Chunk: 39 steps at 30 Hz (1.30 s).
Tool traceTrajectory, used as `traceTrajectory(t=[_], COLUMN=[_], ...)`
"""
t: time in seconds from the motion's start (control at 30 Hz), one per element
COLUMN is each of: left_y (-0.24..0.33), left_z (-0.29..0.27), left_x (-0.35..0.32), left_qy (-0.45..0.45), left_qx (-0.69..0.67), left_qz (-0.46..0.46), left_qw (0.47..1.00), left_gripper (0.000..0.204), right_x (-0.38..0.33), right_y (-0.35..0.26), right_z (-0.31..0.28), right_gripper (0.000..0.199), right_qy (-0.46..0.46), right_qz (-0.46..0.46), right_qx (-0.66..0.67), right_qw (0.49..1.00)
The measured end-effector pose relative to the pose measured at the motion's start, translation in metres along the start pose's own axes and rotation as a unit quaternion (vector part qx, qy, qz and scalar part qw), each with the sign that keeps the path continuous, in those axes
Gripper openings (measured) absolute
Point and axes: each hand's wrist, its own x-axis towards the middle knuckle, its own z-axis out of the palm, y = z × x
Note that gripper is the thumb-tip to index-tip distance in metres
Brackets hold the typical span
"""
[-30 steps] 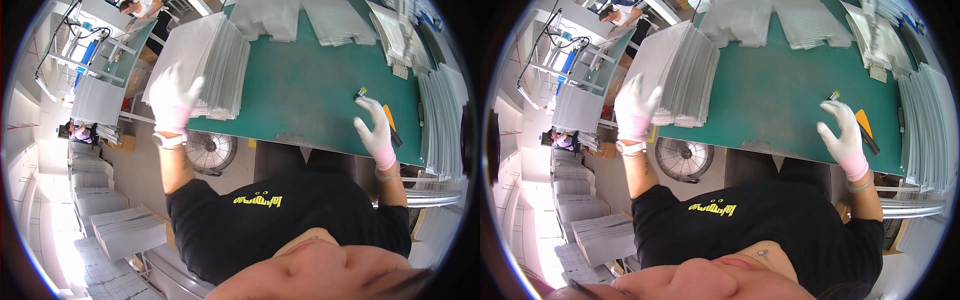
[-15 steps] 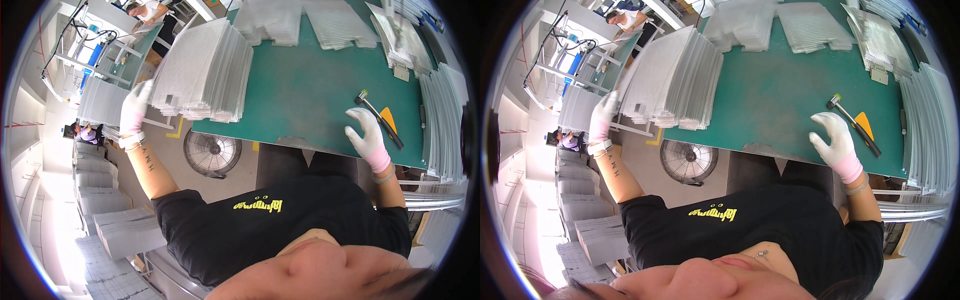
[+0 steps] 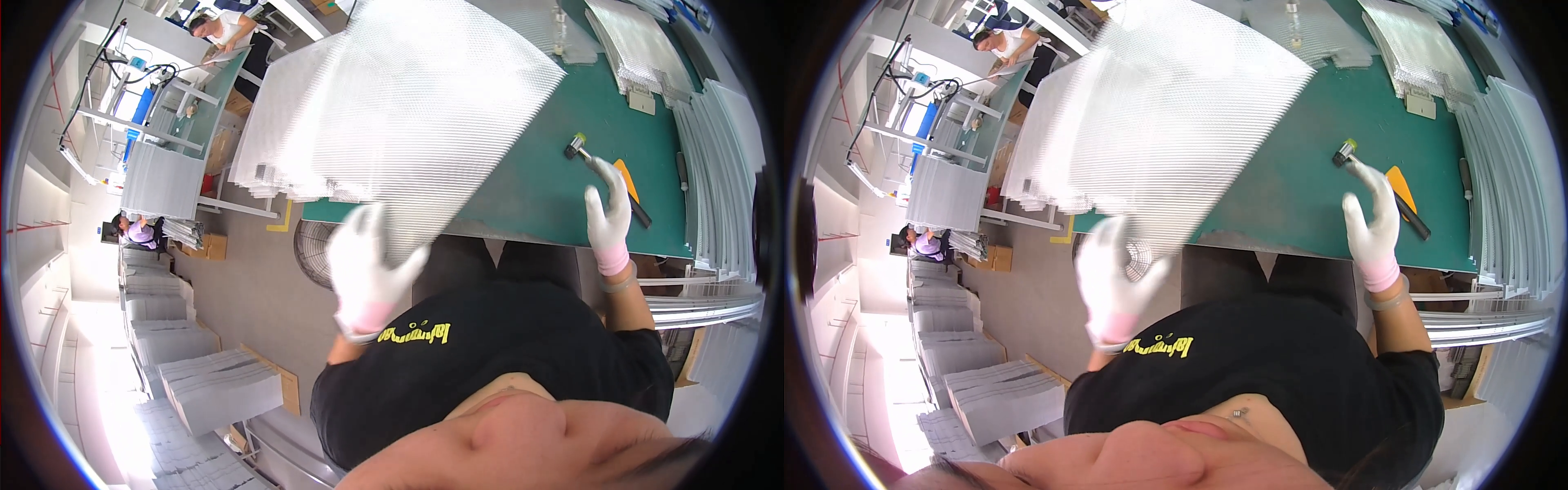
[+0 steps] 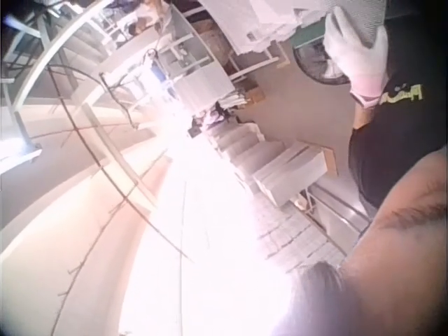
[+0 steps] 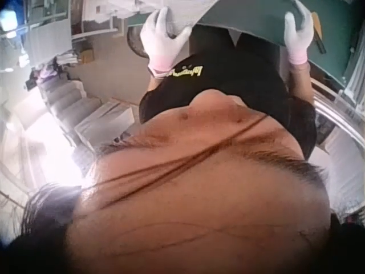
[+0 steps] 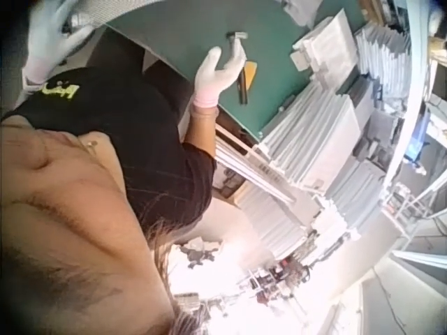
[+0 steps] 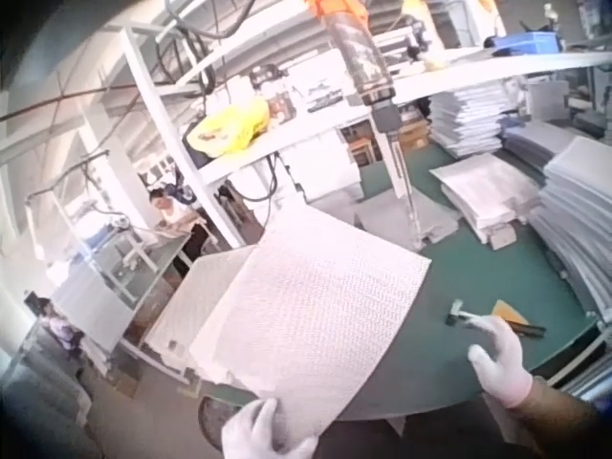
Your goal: Assembling metal mesh filters by attaching a frame using a mallet and an electric drill.
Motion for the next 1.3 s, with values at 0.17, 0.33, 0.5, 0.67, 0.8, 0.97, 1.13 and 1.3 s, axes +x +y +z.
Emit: traceTrajectory(t=[0.17, 0.33, 0.5, 0.67, 0.8, 0.97, 1.13, 1.3], left_y=[0.037, 0.043, 0.013, -0.013, -0.011, -0.004, -0.015, -0.005], left_z=[0.094, 0.102, 0.145, 0.21, 0.215, 0.217, 0.215, 0.217], left_x=[-0.01, 0.019, 0.07, 0.076, 0.086, 0.093, 0.09, 0.096], left_qy=[-0.338, -0.426, -0.323, -0.239, -0.235, -0.248, -0.249, -0.242], left_qx=[-0.106, -0.142, -0.126, -0.079, -0.088, -0.091, -0.089, -0.097], left_qz=[0.001, 0.108, 0.117, 0.135, 0.12, 0.14, 0.113, 0.144], left_qw=[0.935, 0.887, 0.931, 0.958, 0.961, 0.954, 0.958, 0.955], left_gripper=[0.073, 0.062, 0.059, 0.079, 0.078, 0.077, 0.077, 0.077], right_x=[0.007, 0.012, 0.054, 0.168, 0.294, 0.394, 0.4, 0.459], right_y=[0.022, 0.044, 0.063, 0.073, 0.116, 0.156, 0.082, 0.115], right_z=[0.038, 0.073, 0.093, 0.142, 0.205, 0.243, 0.267, 0.237], right_gripper=[0.049, 0.055, 0.051, 0.043, 0.047, 0.047, 0.033, 0.042], right_qy=[-0.188, -0.384, -0.445, -0.317, -0.111, -0.094, -0.221, 0.03], right_qz=[-0.04, -0.105, -0.17, -0.2, -0.055, 0.169, -0.048, -0.22], right_qx=[-0.115, -0.249, -0.296, -0.196, -0.249, -0.327, -0.513, -0.148], right_qw=[0.975, 0.883, 0.828, 0.906, 0.961, 0.925, 0.828, 0.964])
